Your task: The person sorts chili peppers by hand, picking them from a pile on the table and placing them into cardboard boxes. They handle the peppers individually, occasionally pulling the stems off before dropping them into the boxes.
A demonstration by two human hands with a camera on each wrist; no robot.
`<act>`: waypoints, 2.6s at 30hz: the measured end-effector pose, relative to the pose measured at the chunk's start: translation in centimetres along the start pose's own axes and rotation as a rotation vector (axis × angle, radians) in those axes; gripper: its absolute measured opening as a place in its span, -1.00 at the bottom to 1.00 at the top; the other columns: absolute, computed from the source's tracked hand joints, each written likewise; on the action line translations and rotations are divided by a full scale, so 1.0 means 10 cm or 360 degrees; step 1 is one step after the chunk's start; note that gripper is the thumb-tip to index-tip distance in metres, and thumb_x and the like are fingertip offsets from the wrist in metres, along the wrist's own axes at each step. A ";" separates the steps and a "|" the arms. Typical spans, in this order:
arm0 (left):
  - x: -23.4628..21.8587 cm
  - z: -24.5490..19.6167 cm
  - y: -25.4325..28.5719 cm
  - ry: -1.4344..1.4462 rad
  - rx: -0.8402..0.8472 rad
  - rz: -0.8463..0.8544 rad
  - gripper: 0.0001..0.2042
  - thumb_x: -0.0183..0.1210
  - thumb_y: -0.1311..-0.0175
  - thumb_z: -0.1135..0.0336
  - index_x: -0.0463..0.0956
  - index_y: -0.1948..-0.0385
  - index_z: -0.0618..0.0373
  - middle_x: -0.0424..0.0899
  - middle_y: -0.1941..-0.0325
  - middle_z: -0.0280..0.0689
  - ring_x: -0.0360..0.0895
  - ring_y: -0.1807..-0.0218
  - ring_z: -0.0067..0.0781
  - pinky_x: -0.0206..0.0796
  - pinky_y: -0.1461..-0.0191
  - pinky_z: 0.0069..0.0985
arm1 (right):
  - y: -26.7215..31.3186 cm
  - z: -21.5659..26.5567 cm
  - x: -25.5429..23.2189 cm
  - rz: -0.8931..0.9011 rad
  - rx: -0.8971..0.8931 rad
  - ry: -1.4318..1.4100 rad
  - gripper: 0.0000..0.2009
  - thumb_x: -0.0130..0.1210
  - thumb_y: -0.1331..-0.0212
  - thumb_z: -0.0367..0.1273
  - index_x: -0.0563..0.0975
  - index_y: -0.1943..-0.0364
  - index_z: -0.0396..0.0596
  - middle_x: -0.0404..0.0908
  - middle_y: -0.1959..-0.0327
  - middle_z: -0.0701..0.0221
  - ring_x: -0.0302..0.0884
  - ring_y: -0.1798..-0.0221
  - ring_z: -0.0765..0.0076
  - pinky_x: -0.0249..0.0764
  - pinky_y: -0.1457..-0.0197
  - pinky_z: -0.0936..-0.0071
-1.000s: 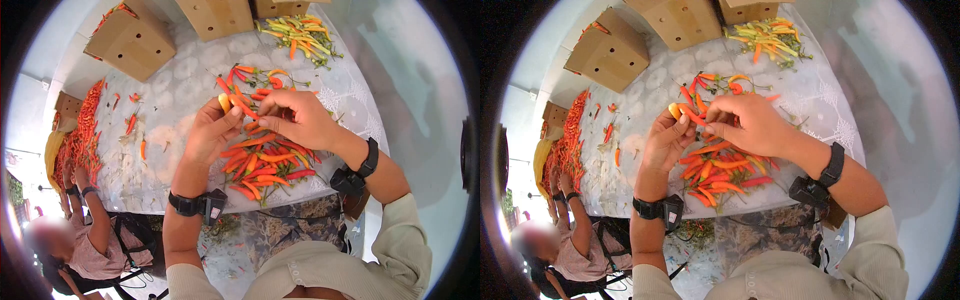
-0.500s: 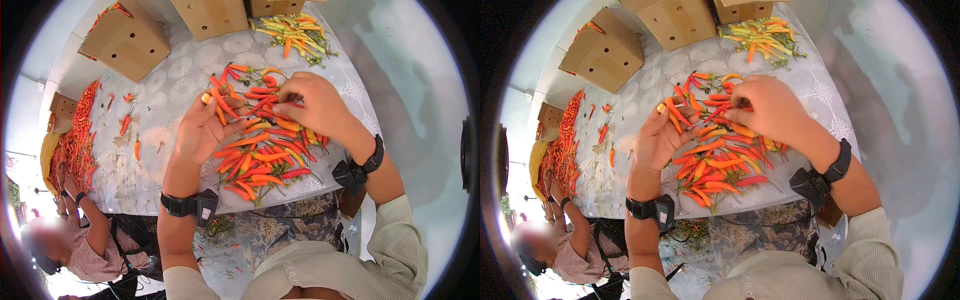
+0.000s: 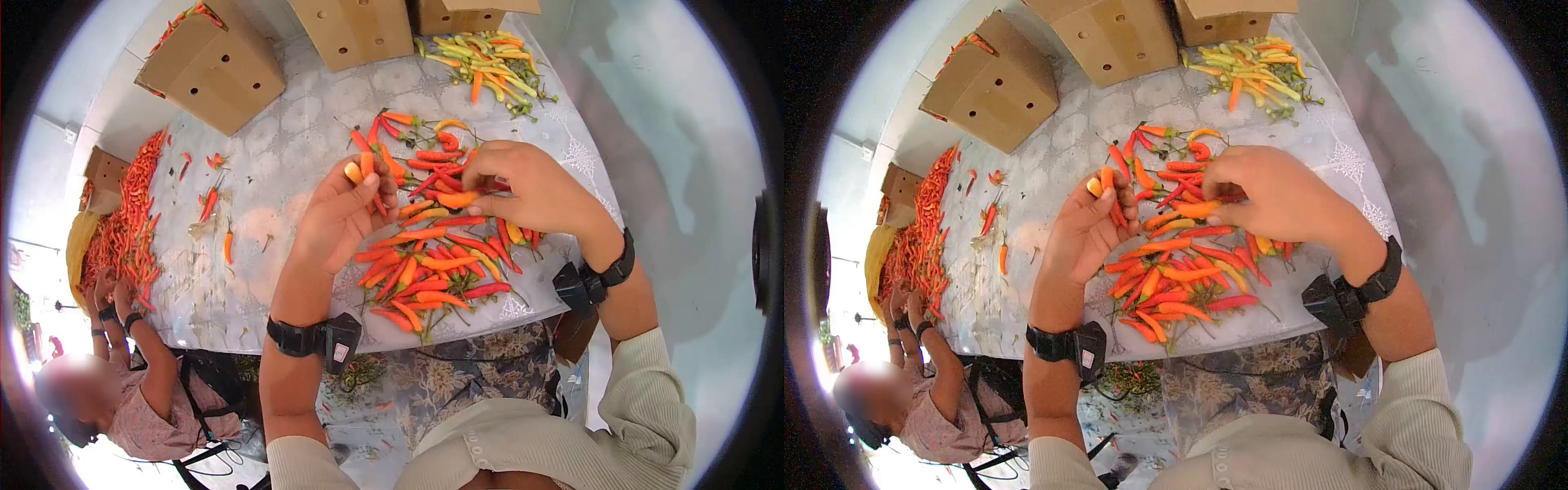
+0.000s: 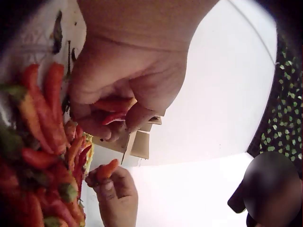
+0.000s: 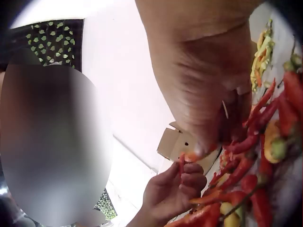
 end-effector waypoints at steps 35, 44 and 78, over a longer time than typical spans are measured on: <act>0.27 0.07 0.07 -0.0624 -0.0008 0.0340 -0.75 0.24 -0.16 0.43 0.46 0.14 0.25 0.55 0.17 -0.36 0.47 0.14 -0.63 0.38 0.04 -0.61 | -0.08 0.06 0.34 -0.0205 0.0232 -0.1324 -0.83 0.16 -0.17 -0.36 0.54 0.40 -0.23 0.49 0.53 0.54 0.31 0.42 0.71 0.28 0.35 0.66; 0.25 0.07 0.04 -0.0869 0.0096 0.0202 -0.74 0.25 -0.16 0.39 0.44 0.15 0.25 0.52 0.22 -0.39 0.43 0.17 -0.67 0.34 0.07 -0.64 | -0.08 0.25 0.22 -0.0414 -0.0329 -0.0244 -0.75 0.15 -0.07 -0.24 0.45 0.49 -0.14 0.44 0.52 0.25 0.43 0.37 0.01 0.32 0.31 0.22; 0.19 0.04 0.02 -0.1123 0.0476 -0.0001 -0.75 0.26 -0.11 0.50 0.45 0.18 0.22 0.49 0.22 -0.37 0.46 0.14 -0.59 0.37 0.04 -0.57 | -0.05 0.29 0.18 -0.0350 -0.0227 0.0166 -0.85 0.14 -0.02 -0.40 0.55 0.30 -0.10 0.56 0.37 0.26 0.52 0.23 0.09 0.45 0.16 0.24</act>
Point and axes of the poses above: each hand's wrist, its own y-axis away from the middle knuckle, its own x-axis out of the palm, z = x × y, the point moved 6 cm from there along -y, towards the middle knuckle
